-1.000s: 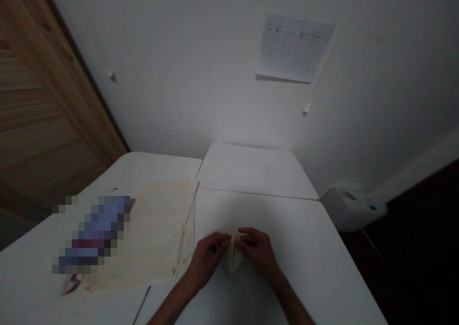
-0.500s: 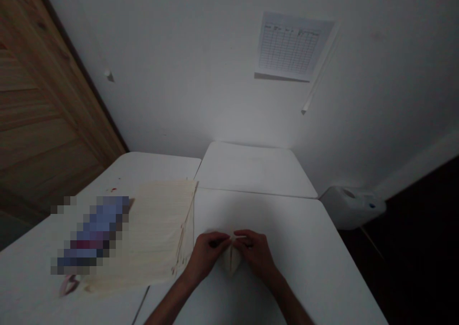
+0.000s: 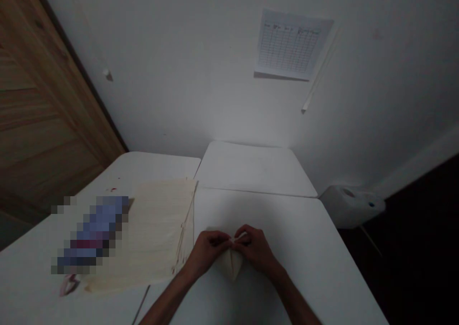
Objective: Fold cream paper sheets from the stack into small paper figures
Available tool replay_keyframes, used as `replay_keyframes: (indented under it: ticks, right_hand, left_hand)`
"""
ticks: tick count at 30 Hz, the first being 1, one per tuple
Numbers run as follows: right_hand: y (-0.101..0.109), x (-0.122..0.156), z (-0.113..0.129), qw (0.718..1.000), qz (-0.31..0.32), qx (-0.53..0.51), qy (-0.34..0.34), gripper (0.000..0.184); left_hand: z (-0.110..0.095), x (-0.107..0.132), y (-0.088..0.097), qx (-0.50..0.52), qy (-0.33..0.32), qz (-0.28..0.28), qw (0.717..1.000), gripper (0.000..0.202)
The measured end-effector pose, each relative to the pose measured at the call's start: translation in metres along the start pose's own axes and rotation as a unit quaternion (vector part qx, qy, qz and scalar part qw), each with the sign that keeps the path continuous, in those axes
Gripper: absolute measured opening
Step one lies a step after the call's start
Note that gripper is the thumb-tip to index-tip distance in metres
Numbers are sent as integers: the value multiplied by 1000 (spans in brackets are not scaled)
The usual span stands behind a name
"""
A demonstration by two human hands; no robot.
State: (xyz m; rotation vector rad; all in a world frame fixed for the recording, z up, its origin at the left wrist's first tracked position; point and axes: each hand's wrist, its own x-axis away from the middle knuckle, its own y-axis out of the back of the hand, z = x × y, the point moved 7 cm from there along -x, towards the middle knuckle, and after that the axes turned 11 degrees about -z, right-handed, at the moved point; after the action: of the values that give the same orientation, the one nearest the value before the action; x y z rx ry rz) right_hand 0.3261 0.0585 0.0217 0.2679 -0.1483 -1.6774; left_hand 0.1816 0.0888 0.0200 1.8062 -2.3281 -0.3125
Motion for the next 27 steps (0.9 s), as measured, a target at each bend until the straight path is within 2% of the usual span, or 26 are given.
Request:
replay_keyframes:
  ticks: [6,11,18,21,24,27]
  right_hand:
    - [-5,-3,-3,999,26,27,13,13]
    - [-3,-1,-8,1000,17,19,-13,19]
    - [5,3,-5,999,-11,41,-12,12]
    - [6,2,-7,999,-23,34,-17,15]
    - [6,0,-9,998,-31,44,-13,17]
    - [6,-1,-7,993,-45,112,14,15]
  left_hand:
    - [-7,1,0,-20,-22,4,1000,19]
    - [-9,2,7,-38,-42,-41,998,20]
    - [3,4,15,-16,-33,-95,995,22]
    - [4,2,19,-11,-35,-120,992,24]
    - [2,-3,20,-55,-71,-129,988,26]
    - [2,-10,16,-110,-108,-135,979,24]
